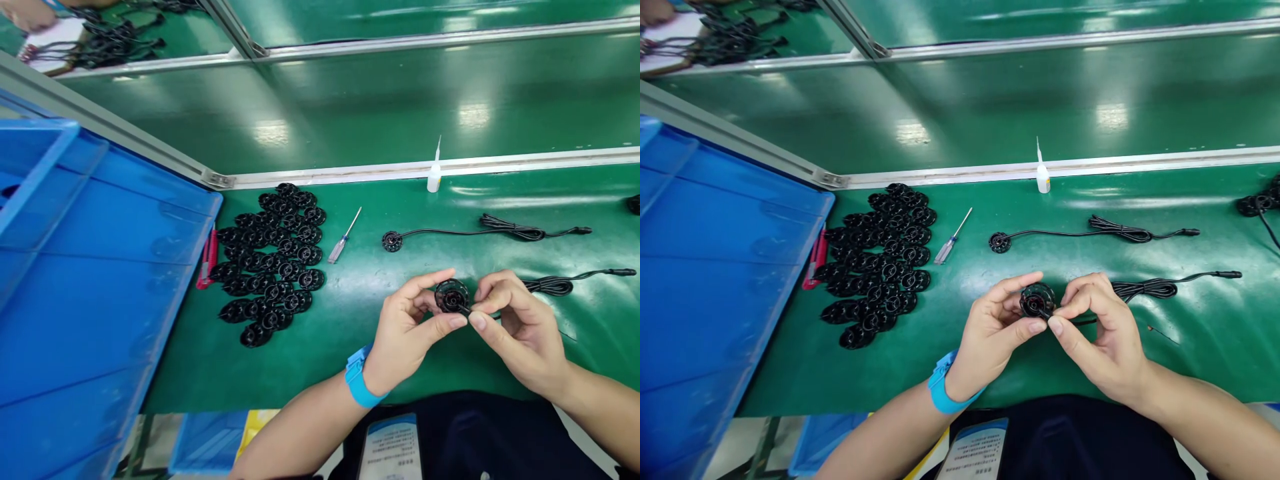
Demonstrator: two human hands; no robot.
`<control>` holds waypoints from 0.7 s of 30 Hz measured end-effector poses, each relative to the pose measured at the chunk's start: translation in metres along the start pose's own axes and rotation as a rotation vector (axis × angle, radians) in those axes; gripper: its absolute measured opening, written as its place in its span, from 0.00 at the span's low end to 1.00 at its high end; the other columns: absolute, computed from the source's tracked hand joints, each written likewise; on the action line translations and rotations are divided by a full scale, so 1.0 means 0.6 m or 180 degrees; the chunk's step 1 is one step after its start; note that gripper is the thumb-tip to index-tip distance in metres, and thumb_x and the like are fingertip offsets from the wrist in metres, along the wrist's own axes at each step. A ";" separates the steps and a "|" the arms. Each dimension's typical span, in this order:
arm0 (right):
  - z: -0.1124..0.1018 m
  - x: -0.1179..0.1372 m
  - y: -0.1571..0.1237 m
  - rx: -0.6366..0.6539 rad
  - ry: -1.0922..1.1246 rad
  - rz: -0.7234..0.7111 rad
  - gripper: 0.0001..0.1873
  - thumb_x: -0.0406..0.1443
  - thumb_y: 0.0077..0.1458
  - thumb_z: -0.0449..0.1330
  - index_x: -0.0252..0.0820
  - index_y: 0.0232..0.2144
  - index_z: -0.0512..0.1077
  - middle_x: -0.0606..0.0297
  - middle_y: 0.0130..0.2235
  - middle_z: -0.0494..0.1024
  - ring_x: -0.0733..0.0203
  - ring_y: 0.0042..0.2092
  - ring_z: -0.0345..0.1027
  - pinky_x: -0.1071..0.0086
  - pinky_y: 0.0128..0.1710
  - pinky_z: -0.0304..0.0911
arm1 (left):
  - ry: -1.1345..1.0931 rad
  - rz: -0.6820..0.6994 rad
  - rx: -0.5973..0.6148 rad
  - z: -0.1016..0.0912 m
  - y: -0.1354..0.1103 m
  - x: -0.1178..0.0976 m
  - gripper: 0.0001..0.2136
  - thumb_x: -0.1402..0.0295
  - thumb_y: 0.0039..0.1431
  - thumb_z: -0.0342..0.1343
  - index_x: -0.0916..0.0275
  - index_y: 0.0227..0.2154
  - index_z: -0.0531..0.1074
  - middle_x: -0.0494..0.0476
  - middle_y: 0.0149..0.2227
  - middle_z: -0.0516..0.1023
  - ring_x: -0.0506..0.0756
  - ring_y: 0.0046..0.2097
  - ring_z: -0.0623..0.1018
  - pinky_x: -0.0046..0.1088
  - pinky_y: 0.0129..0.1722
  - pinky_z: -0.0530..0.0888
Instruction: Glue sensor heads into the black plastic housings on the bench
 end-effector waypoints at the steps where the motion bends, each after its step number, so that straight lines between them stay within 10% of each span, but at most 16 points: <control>1: -0.001 -0.002 0.000 -0.0027 0.0045 0.0041 0.03 0.34 0.61 0.63 0.45 0.34 0.72 0.64 0.36 0.70 0.60 0.39 0.68 0.64 0.38 0.66 | 0.0011 0.0026 0.0022 0.001 0.000 -0.001 0.26 0.65 0.50 0.74 0.57 0.54 0.78 0.50 0.29 0.80 0.50 0.31 0.75 0.27 0.36 0.72; 21: -0.010 0.042 -0.006 -0.0266 -0.1059 -0.0817 0.07 0.32 0.57 0.68 0.47 0.36 0.73 0.65 0.34 0.69 0.61 0.36 0.65 0.62 0.36 0.61 | 0.0333 0.0331 0.0014 0.007 -0.011 -0.025 0.25 0.65 0.55 0.69 0.57 0.57 0.76 0.52 0.33 0.75 0.51 0.33 0.71 0.28 0.36 0.73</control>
Point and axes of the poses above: each hand's wrist, its own y-axis towards the middle knuckle, its own z-axis out of the palm, x = y × z, the point moved 10 cm from there along y, towards the middle knuckle
